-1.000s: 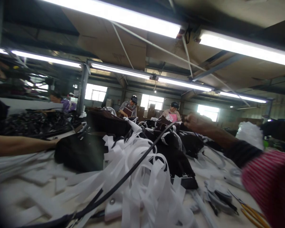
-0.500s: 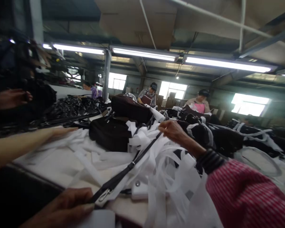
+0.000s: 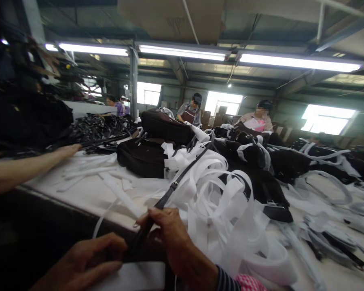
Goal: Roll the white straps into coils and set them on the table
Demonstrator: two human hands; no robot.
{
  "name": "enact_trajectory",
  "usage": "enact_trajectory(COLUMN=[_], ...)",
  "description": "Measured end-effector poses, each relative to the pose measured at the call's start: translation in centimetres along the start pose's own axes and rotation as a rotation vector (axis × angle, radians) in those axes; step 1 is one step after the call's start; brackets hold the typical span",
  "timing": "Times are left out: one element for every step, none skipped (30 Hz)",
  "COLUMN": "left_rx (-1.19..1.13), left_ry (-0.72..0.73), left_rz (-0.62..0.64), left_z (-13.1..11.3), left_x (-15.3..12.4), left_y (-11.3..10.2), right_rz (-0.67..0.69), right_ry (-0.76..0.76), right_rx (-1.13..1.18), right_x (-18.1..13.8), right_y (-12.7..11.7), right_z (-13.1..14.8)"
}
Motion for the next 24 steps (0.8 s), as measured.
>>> enact_trajectory(left_rx=[-0.03, -0.08, -0.139, -0.195, -0.239, -0.269, -0.285, -0.294, -0.298, -0.298, -0.293, -0.287, -0.282, -0.278, -0.276, -0.27, -0.264, -0.265, -0.281, -0.304, -0.314, -0.289, -0.233, -0.155], left_ry=[-0.027, -0.052, -0.074, -0.09, -0.097, -0.096, -0.09, -0.08, -0.067, -0.051, -0.032, -0.009, 0.014, 0.037, 0.059, 0.082, 0.105, 0.119, 0.12, 0.099, 0.05, -0.025, -0.111, -0.186], left_rz=[-0.061, -0.134, -0.213, -0.294, -0.374, -0.451, -0.514, -0.558, -0.588, -0.609, -0.623, -0.635, -0.646, -0.656, -0.661, -0.657, -0.639, -0.597, -0.516, -0.414, -0.333, -0.32, -0.376, -0.482], left_z=[0.1, 0.2, 0.2, 0.1, -0.1, -0.4, -0.7, -1.0, -1.4, -1.8, -2.1, -2.5, -2.8, -3.1, -3.2, -3.2, -3.0, -2.6, -1.9, -1.1, -0.1, 0.9, 1.9, 2.8], left_x=[-0.7, -1.4, -2.2, -3.1, -3.9, -4.7, -5.3, -5.7, -6.0, -6.1, -6.0, -5.8, -5.6, -5.3, -5.1, -4.9, -4.9, -4.9, -5.0, -5.3, -5.7, -6.2, -6.8, -7.3], left_y=[-0.7, -1.4, -2.2, -3.0, -3.6, -4.1, -4.5, -4.7, -4.7, -4.6, -4.5, -4.2, -3.9, -3.6, -3.3, -2.9, -2.4, -1.9, -1.2, -0.4, 0.4, 1.2, 2.0, 2.6], right_rz=[-0.015, -0.015, 0.004, 0.042, 0.097, 0.159, 0.224, 0.288, 0.342, 0.376, 0.392, 0.398, 0.404, 0.412, 0.414, 0.404, 0.381, 0.35, 0.308, 0.257, 0.2, 0.143, 0.084, 0.024], right_ry=[-0.063, -0.113, -0.139, -0.146, -0.134, -0.111, -0.08, -0.042, -0.004, 0.028, 0.049, 0.062, 0.07, 0.08, 0.09, 0.099, 0.111, 0.117, 0.11, 0.087, 0.048, -0.001, -0.05, -0.084], right_rx=[0.076, 0.163, 0.25, 0.32, 0.364, 0.376, 0.355, 0.309, 0.251, 0.19, 0.131, 0.074, 0.012, -0.057, -0.128, -0.203, -0.268, -0.317, -0.342, -0.342, -0.322, -0.287, -0.239, -0.193], right_x=[0.0, -0.1, -0.2, -0.2, -0.2, -0.2, -0.3, -0.3, -0.4, -0.5, -0.6, -0.7, -0.8, -0.9, -0.9, -0.9, -0.9, -0.8, -0.7, -0.5, -0.4, -0.4, -0.3, -0.4], right_y=[-0.1, -0.2, -0.3, -0.4, -0.4, -0.2, 0.0, 0.2, 0.5, 0.8, 1.1, 1.4, 1.7, 1.9, 2.1, 2.4, 2.5, 2.7, 2.7, 2.7, 2.6, 2.4, 2.1, 1.8], right_z=[0.7, 1.3, 1.7, 1.9, 1.8, 1.4, 0.9, 0.4, -0.2, -0.8, -1.2, -1.5, -1.8, -2.0, -2.3, -2.5, -2.8, -3.1, -3.3, -3.4, -3.4, -3.3, -3.2, -3.1])
Point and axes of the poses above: each hand's wrist, its own x-axis towards the middle knuckle, its own y-axis out of the palm, z = x × y, the point moved 1 cm from there along x, towards the middle knuckle, and after that the axes turned 11 degrees about -x, right-handed, at the moved point
